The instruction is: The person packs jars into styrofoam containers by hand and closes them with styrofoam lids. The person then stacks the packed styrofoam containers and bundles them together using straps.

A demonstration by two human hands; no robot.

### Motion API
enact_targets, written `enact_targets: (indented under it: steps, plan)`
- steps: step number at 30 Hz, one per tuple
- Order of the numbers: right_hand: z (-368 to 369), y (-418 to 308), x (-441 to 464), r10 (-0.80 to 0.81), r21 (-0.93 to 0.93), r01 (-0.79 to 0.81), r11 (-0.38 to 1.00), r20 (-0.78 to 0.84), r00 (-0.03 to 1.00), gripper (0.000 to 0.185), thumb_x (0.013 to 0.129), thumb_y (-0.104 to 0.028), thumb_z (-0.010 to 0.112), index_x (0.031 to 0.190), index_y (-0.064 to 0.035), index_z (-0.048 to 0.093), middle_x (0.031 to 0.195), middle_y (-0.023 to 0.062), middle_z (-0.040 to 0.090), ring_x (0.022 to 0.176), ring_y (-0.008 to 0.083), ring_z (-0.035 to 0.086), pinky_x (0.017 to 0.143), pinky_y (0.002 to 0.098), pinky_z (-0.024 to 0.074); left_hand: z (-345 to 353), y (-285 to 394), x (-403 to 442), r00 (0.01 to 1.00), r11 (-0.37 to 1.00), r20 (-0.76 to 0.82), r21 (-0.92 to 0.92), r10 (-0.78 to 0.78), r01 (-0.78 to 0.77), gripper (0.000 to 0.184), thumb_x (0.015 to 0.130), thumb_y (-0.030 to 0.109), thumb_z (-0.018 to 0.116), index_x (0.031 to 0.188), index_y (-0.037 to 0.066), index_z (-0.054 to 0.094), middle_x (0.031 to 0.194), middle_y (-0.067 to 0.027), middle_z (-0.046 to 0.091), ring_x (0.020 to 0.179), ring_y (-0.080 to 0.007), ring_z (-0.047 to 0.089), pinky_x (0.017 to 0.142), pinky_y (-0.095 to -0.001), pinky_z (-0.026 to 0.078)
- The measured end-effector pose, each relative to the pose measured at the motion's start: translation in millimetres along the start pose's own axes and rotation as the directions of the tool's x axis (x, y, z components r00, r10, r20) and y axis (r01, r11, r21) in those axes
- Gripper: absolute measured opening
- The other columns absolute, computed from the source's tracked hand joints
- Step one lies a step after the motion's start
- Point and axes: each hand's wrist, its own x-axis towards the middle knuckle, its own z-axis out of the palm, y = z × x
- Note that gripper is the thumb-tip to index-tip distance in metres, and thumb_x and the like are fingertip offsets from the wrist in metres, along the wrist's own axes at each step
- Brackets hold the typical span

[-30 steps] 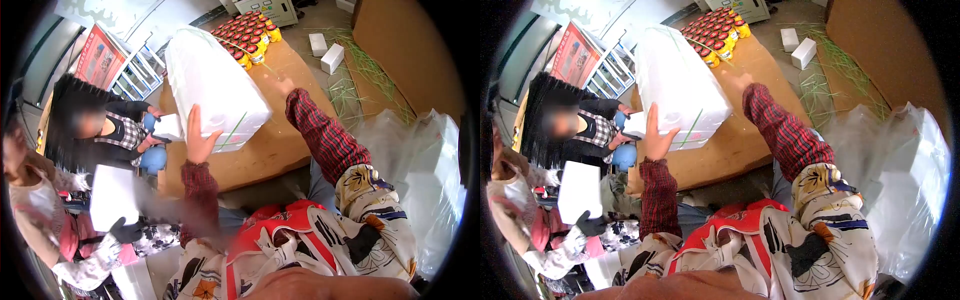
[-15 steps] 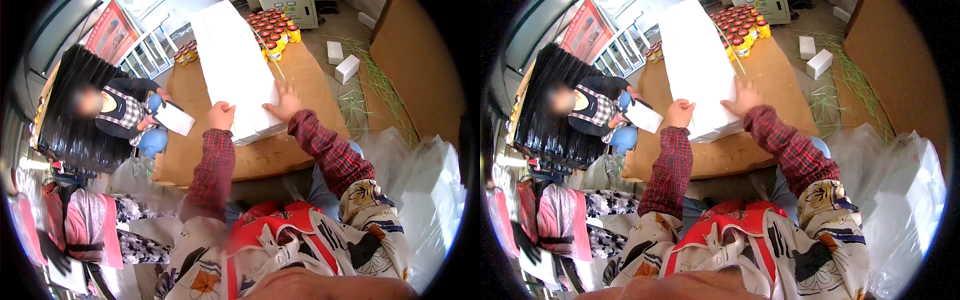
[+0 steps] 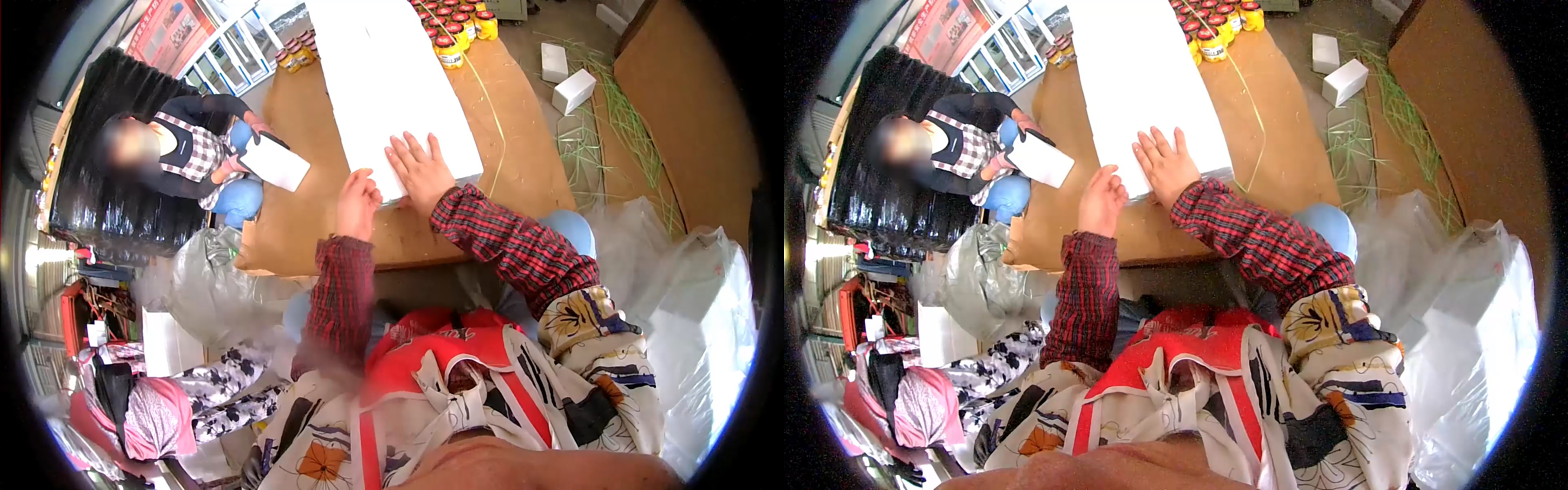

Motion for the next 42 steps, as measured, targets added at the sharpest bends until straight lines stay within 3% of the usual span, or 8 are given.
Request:
enact_targets:
  steps: [8,14,17,19,31,34,37,42]
  plan:
    - [-1,39,-3,-0.136,0.203,0.149,0.968,-0.079,0.988,0.090,0.068,-0.042,0.075,0.140,-0.0083,0.034,0.146,0.0105,0.032,0.136,0.0310,0.028,0.111,0.0542,0.0175,-178,-27,60,0.834,0.727,0.552,-0.567,-0.013,0.387,0.022,0.098,0.026,0.047,0.087,0.008,0.052,0.059,0.0060,0.034,0.047,-0.0071,0.034,0.050,-0.0224,0.032]
    - [6,36,-3,-0.023,0.253,0.148,0.956,-0.440,0.898,0.078,0.071,-0.051,0.070,0.133,-0.0100,0.045,0.137,0.0121,0.043,0.131,0.0340,0.034,0.108,0.0590,0.0182,-203,-50,112,0.892,0.976,-0.402,0.012,0.205,-0.219,0.025,0.097,0.030,0.050,0.105,0.007,0.055,0.078,0.0010,0.051,0.068,-0.0097,0.048,0.060,-0.0250,0.042]
    - [0,34,1,0.074,0.295,0.072,0.953,-0.456,0.887,0.074,0.073,-0.054,0.066,0.130,-0.0110,0.049,0.132,0.0120,0.048,0.127,0.0351,0.038,0.105,0.0612,0.0212,-197,-93,126,0.863,0.851,-0.194,0.362,0.467,-0.380,0.032,0.095,0.028,0.052,0.118,0.005,0.052,0.095,-0.0030,0.059,0.082,-0.0150,0.055,0.075,-0.0287,0.047]
    - [1,32,2,0.066,0.274,0.072,0.959,-0.465,0.883,0.073,0.073,-0.054,0.066,0.130,-0.0110,0.049,0.130,0.0119,0.049,0.125,0.0352,0.039,0.104,0.0613,0.0227,-139,-100,100,0.901,0.996,-0.425,-0.068,-0.088,0.065,0.031,0.094,0.021,0.053,0.120,0.002,0.052,0.107,-0.0062,0.062,0.094,-0.0197,0.058,0.085,-0.0314,0.046]
    - [7,36,-13,0.101,0.342,0.087,0.936,-0.494,0.863,0.068,0.077,-0.052,0.064,0.126,-0.0058,0.050,0.123,0.0128,0.052,0.120,0.0355,0.041,0.101,0.0601,0.0261,-81,-47,60,0.976,0.990,-0.217,-0.135,0.006,-0.036,0.024,0.084,0.008,0.067,0.104,-0.004,0.062,0.082,-0.0080,0.065,0.069,-0.0155,0.060,0.061,-0.0299,0.049]
    - [10,30,-14,0.051,0.316,0.130,0.940,-0.504,0.862,0.066,0.077,-0.049,0.066,0.124,-0.0056,0.051,0.120,0.0128,0.052,0.118,0.0347,0.042,0.102,0.0573,0.0263,-78,-30,56,0.967,0.759,-0.067,0.634,0.248,-0.150,0.017,0.078,0.006,0.066,0.090,-0.007,0.066,0.075,-0.0105,0.066,0.064,-0.0169,0.062,0.058,-0.0292,0.050]
    - [9,23,-16,0.007,0.337,0.179,0.924,-0.482,0.876,0.064,0.074,-0.045,0.069,0.122,-0.0058,0.052,0.118,0.0123,0.053,0.117,0.0339,0.042,0.103,0.0554,0.0264,-79,-29,53,0.991,0.743,-0.110,0.669,0.072,0.020,0.021,0.079,0.008,0.066,0.094,-0.007,0.065,0.077,-0.0119,0.067,0.065,-0.0193,0.063,0.059,-0.0307,0.051]
    - [0,26,-19,0.021,0.380,0.231,0.896,-0.556,0.831,0.062,0.069,-0.038,0.075,0.117,-0.0044,0.055,0.116,0.0144,0.053,0.111,0.0342,0.045,0.097,0.0463,0.0341,-91,-48,68,0.990,0.982,-0.073,0.134,-0.122,0.131,0.016,0.082,0.011,0.056,0.093,-0.001,0.058,0.080,-0.0095,0.060,0.072,-0.0226,0.059,0.066,-0.0355,0.050]
